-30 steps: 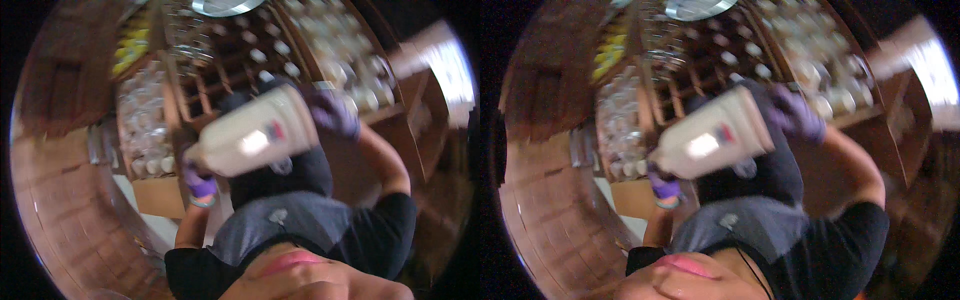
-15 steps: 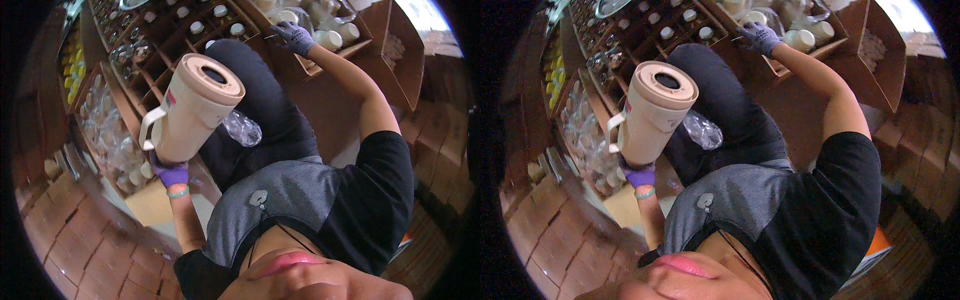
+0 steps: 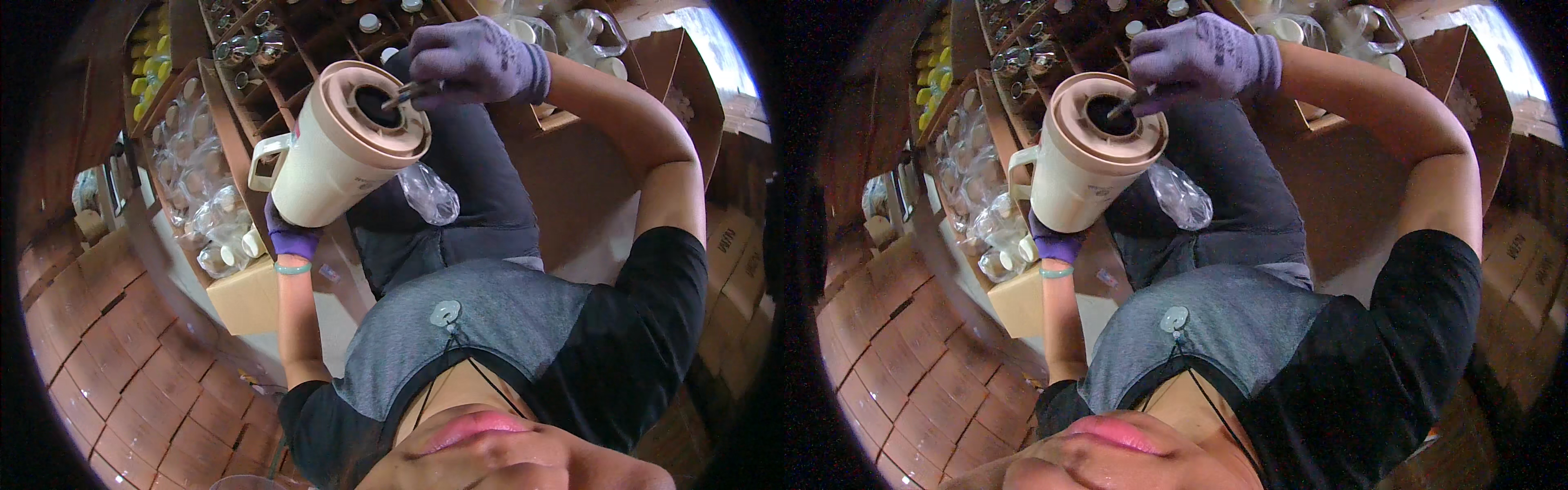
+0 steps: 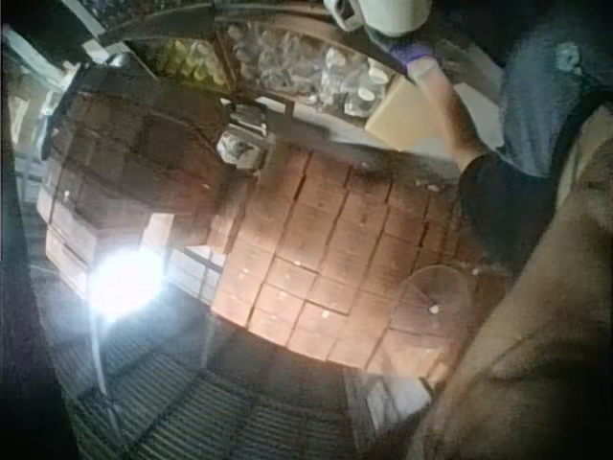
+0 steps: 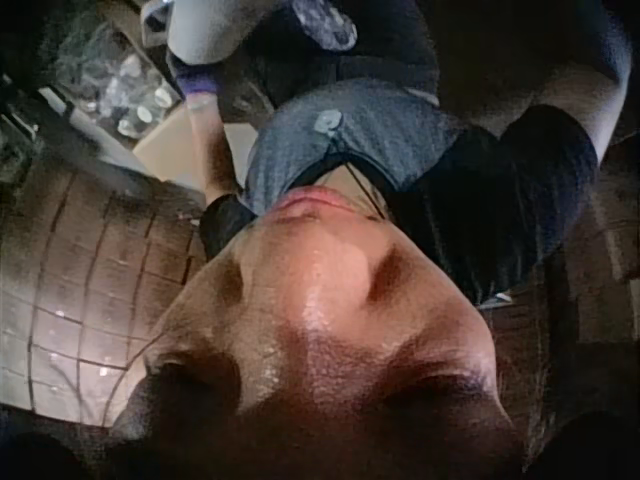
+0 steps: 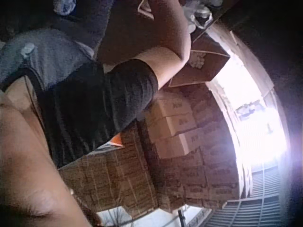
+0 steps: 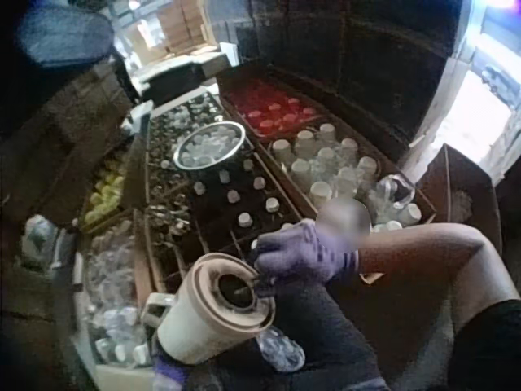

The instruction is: The person assembles a white thermos by inserting a plastic bag into the opening, screwing on the lid, and attaching the cap. They repeat this process with a second thermos, handling the components and placing them into boxes.

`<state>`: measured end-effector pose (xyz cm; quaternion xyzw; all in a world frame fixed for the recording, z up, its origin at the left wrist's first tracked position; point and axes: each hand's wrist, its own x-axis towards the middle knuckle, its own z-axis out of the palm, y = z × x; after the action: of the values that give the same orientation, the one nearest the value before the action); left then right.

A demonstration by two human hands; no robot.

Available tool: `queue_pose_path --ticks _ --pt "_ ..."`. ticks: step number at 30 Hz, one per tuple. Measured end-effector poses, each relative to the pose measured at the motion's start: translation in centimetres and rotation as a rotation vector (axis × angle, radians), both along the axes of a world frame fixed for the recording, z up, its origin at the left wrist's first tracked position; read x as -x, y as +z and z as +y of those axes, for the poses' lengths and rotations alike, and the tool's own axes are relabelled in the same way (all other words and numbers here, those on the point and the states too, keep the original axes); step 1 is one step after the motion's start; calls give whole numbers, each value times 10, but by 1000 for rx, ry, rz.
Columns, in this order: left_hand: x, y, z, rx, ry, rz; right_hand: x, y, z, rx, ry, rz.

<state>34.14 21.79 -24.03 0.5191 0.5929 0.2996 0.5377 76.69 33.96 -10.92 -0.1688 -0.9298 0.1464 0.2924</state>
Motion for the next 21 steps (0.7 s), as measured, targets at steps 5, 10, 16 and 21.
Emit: queue_pose_path --ticks 5,10,16,21 --pt "0 6 2 100 138 -340 13 -5 13 -352 157 -114" --pt "-9 25 13 477 430 -864 36 -2 8 -113 223 61" --pt "2 21 7 555 505 -891 43 9 22 -211 230 -267" --pt "2 13 8 383 461 -988 46 -7 9 -51 213 -46"
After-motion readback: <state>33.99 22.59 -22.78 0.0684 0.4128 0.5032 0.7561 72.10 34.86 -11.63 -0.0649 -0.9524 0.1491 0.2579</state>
